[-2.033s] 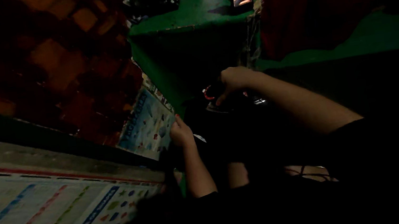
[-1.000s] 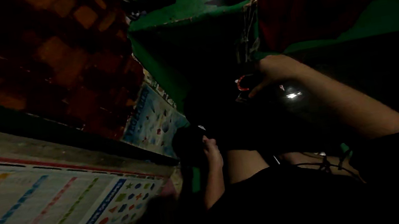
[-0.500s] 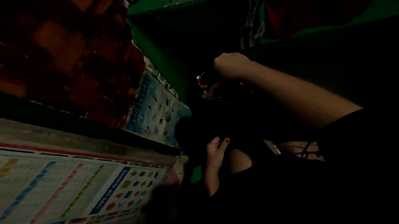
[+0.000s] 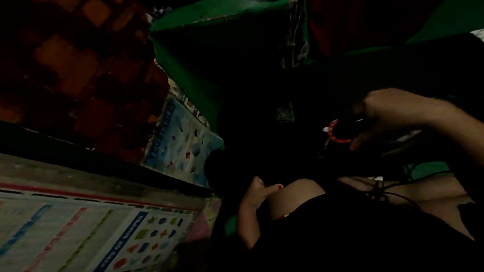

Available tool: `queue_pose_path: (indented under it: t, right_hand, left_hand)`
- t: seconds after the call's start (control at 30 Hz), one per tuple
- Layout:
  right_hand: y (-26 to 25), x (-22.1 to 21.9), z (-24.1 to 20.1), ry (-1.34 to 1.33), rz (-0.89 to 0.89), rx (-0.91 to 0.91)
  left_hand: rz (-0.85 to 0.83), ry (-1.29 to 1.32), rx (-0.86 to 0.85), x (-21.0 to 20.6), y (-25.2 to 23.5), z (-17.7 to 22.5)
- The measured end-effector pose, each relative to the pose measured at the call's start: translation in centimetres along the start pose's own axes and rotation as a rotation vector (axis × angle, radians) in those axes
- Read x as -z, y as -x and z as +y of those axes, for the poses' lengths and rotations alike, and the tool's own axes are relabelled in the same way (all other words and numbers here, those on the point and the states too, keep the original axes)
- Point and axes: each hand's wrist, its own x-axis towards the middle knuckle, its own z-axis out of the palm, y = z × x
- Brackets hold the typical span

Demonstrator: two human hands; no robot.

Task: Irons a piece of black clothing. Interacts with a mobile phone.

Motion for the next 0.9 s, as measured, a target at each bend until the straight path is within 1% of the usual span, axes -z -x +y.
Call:
queue_pose_path:
  t: [0.1, 0.2, 0.27, 0.33, 0.4, 0.5, 0.67, 0.8, 0.9]
  right_hand:
    - [2.8, 0.2, 3.1, -0.026, 0.096, -0.176]
    - [3.8, 1.0, 4.9, -0.078, 0.196, -0.375]
    - [3.7, 1.1, 5.7, -0.088, 0.262, -0.424]
    - [3.2, 1.4, 5.3, -0.095, 0.266, -0.441]
    - [2.4, 1.6, 4.5, -0.111, 0.242, -0.427]
    - [0.5, 1.6, 2.8, -0.078, 0.195, -0.322]
    - [-4.6, 0.9, -2.3, -0.047, 0.144, -0.153]
    - [-8.7, 0.2, -7.3, -0.030, 0.152, -0.067]
    - [-10.5, -0.3, -9.7, -0.018, 0.143, -0.008]
  left_hand:
    - [-0.055, -0.039, 0.013, 0.9, -0.4, -0.8]
    - [-0.047, -0.099, 0.075, 1.5, -0.8, -1.5]
    - [-0.018, -0.173, 0.141, 1.6, -0.8, -1.5]
    - [-0.022, -0.189, 0.149, 1.6, -0.9, -1.4]
    - [-0.027, -0.226, 0.173, 1.5, -1.3, -1.5]
    - [-0.001, -0.313, 0.207, 1.5, -2.1, -2.2]
    - [0.041, -0.227, 0.125, 1.0, -2.5, -1.8]
    - [0.088, -0.195, 0.077, 0.4, -2.7, -1.6]
    - [0.197, -0.261, 0.046, 0.5, -3.2, -2.0]
